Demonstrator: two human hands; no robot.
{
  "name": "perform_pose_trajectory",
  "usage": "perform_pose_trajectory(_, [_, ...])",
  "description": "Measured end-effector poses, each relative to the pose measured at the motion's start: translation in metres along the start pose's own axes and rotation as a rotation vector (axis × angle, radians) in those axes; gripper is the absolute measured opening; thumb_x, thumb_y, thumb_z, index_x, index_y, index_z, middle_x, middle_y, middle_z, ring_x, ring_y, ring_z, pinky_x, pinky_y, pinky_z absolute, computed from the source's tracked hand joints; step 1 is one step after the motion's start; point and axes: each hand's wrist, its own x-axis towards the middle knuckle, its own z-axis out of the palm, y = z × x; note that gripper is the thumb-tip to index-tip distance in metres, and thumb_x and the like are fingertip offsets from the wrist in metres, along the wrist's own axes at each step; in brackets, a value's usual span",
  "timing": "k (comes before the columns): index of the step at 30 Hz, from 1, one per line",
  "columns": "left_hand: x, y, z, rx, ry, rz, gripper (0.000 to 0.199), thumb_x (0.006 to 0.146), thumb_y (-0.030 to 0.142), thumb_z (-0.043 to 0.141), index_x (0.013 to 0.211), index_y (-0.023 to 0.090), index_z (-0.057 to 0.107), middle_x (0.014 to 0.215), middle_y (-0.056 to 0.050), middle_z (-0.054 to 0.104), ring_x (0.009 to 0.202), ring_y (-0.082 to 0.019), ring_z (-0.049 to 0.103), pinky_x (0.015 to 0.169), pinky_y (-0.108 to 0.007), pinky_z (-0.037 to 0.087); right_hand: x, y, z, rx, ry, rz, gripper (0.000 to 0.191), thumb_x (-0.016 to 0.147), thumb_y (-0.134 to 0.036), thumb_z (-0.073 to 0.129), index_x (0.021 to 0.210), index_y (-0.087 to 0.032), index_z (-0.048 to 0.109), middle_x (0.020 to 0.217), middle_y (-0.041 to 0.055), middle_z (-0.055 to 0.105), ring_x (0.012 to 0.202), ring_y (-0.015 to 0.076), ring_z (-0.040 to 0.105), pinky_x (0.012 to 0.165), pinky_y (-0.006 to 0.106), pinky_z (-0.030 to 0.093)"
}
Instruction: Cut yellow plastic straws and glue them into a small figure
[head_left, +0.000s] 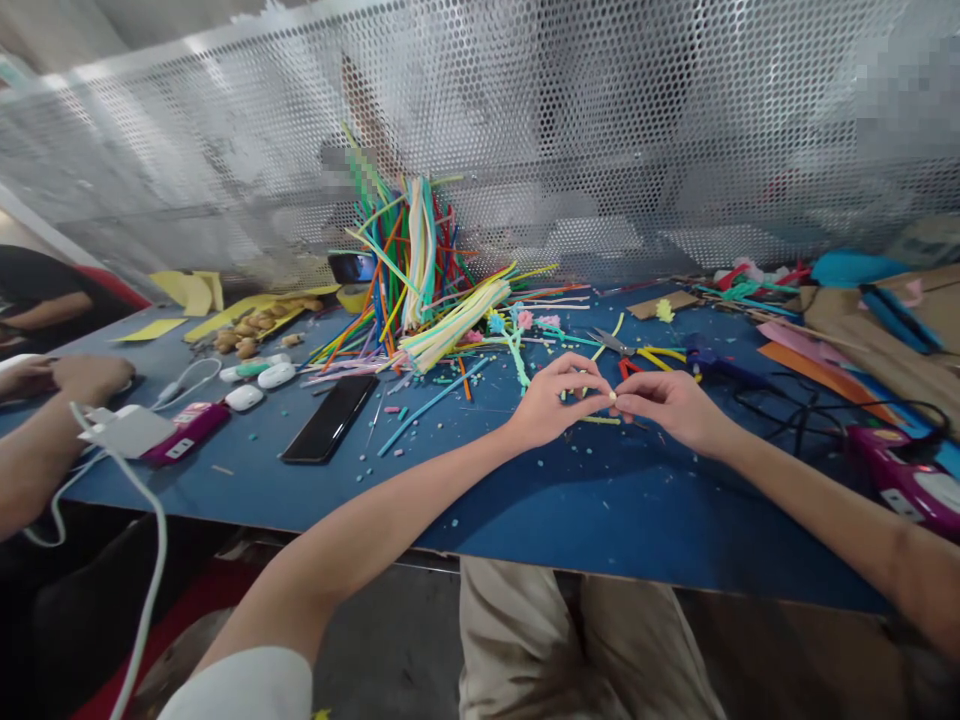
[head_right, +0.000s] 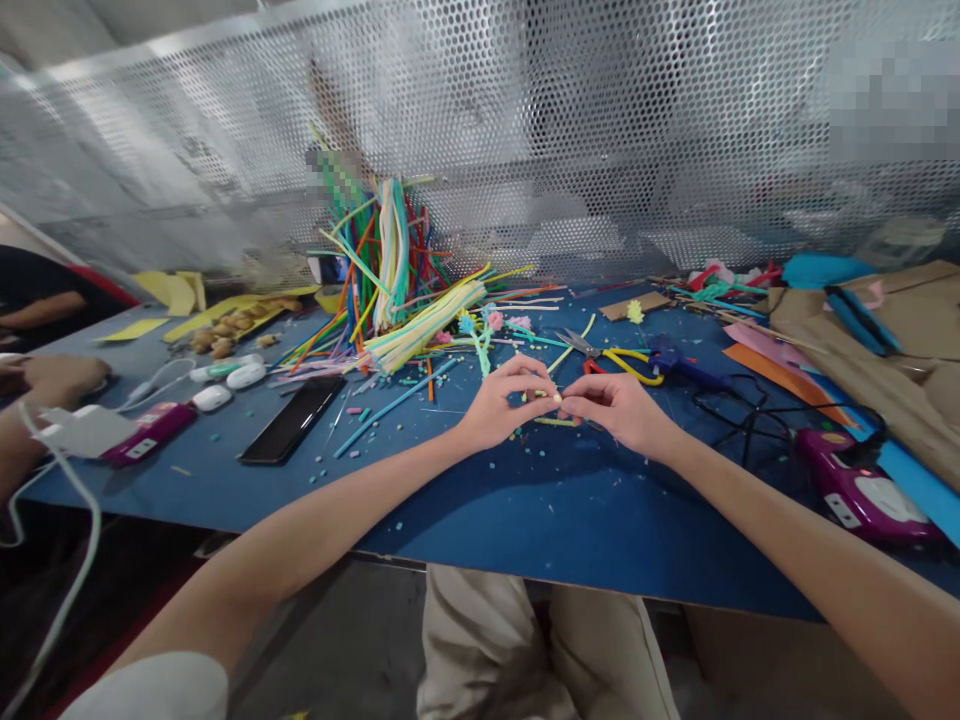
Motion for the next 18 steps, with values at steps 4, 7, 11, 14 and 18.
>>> perform_pose_trajectory(4, [0.002, 0.001, -0.004, 0.000, -0.022, -0.057, 0.025, 0.088, 0.041, 0.066, 0.093, 0.018, 0.074, 0.092, -0.006, 0.066, 0.070, -0.010, 0.057, 0.066, -0.024, 0.048, -0.002, -0.002, -0.001, -0.022, 0.051, -0.064, 0.027, 0.082, -0.047, 0.070, 0.086, -0.020, 0.072, 0.076, 0.0032, 0.069, 0.065, 0.0152, 0.059, 0.064, 0.030, 0.049])
perform_pose_trajectory(7, [0.005, -0.002, -0.013, 0.105, -0.041, -0.088, 0.031, 0.095, 0.042, 0.054, 0.100, 0.017, 0.072, 0.091, -0.006, 0.070, 0.075, -0.012, 0.060, 0.068, -0.024, 0.047, -0.004, -0.003, -0.006, -0.034, 0.159, -0.143, 0.022, 0.085, -0.043, 0.067, 0.081, -0.021, 0.069, 0.074, 0.0023, 0.067, 0.067, 0.0149, 0.059, 0.066, 0.029, 0.050])
perform_pose_trajectory(11, [0.008, -0.011, -0.030, 0.413, -0.206, 0.031, 0.033, 0.098, 0.040, 0.047, 0.097, 0.017, 0.071, 0.092, -0.006, 0.071, 0.085, -0.016, 0.062, 0.081, -0.029, 0.046, -0.005, -0.002, -0.016, -0.055, 0.269, -0.171, 0.018, 0.084, -0.040, 0.068, 0.084, -0.022, 0.067, 0.077, 0.0029, 0.070, 0.067, 0.0164, 0.063, 0.066, 0.032, 0.053])
perform_pose_trajectory(14, [0.008, -0.015, -0.037, 0.576, -0.365, 0.121, 0.030, 0.094, 0.043, 0.054, 0.094, 0.020, 0.072, 0.090, -0.006, 0.070, 0.087, -0.017, 0.061, 0.084, -0.031, 0.043, -0.006, 0.001, -0.022, -0.137, 0.272, -0.204, 0.015, 0.083, -0.036, 0.067, 0.081, -0.022, 0.065, 0.081, 0.0049, 0.072, 0.071, 0.0193, 0.067, 0.070, 0.035, 0.055])
perform_pose_trajectory(18, [0.007, -0.014, -0.035, 0.589, -0.510, 0.137, 0.031, 0.092, 0.048, 0.057, 0.095, 0.020, 0.070, 0.090, -0.006, 0.068, 0.087, -0.017, 0.061, 0.082, -0.029, 0.042, -0.007, 0.002, -0.024, -0.434, 0.269, -0.338, 0.010, 0.080, -0.028, 0.066, 0.072, -0.024, 0.061, 0.084, 0.0036, 0.073, 0.077, 0.0230, 0.069, 0.077, 0.040, 0.055])
